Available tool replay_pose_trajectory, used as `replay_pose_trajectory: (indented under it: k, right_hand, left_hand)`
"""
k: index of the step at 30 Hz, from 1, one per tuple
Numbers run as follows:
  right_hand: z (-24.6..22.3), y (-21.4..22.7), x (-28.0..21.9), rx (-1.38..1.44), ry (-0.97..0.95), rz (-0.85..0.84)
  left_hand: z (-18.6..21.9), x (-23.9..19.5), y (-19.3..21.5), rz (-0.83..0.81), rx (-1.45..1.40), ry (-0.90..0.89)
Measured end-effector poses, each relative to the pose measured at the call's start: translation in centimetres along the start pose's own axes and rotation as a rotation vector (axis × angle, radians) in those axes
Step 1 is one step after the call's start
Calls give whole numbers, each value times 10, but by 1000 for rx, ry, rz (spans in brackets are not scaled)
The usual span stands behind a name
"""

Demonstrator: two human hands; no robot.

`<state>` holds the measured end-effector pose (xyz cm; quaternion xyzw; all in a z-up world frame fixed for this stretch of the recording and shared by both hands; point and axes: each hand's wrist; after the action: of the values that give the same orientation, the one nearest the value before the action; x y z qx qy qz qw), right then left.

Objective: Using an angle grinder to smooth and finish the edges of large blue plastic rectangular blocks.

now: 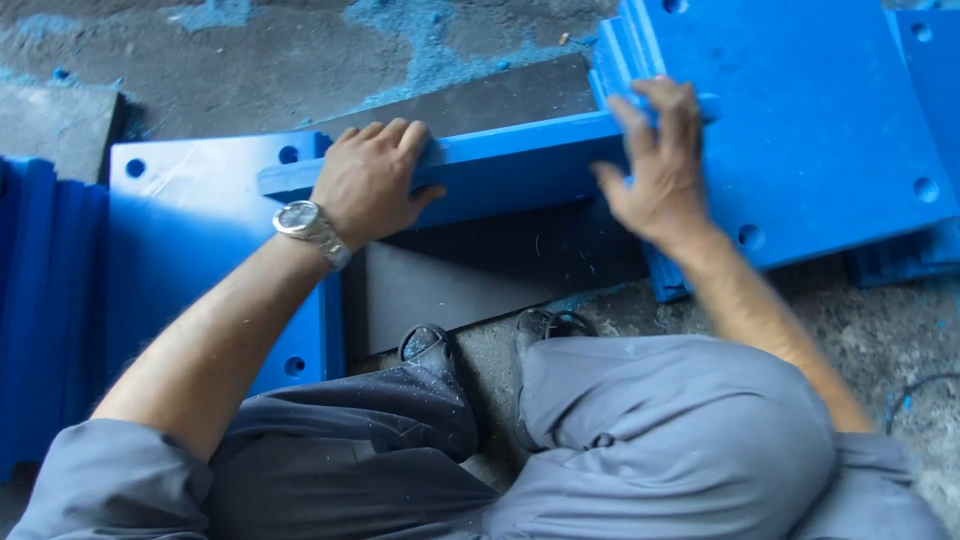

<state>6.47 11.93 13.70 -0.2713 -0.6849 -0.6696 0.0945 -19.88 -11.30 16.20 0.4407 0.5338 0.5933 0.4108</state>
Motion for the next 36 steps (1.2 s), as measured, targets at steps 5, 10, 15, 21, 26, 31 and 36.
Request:
replay_pose_trajectory:
  k: [5,10,15,21,26,31,36]
  right_hand:
    - [-60,4,-79,199,-117,168]
    - [-81,-11,-217,246,-495,183]
    - [-49,-57,-400,-213,-1275,81]
    - [-22,-100,-431,-141,-1708,-247]
    - [-8,-127,-447,-168,-1739,-141]
    - [-15,-115,-449,-99,-1737,-48]
    - [-21,-70,-449,185,-1461,287]
  left_hand:
    - [53,41,-8,-2,-65,-93]
    - [67,48,-9,84,-111,-221]
    - [58,52,-10,80,78,-193]
    - [48,52,-20,-6,269,-165]
    - [49,48,-20,-25,265,-161]
    - [59,47,-3,9,166,-135]
    - [61,45,-5,0,91,-140]
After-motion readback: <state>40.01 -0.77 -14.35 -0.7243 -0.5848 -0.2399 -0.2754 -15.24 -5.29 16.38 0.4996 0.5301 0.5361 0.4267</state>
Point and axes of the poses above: each hand's wrist, its own x-axis towards the middle knuckle, its own y-axis out of the back of the hand, z = x × y, and after that the axes turned 3 degrees about y, right-handed
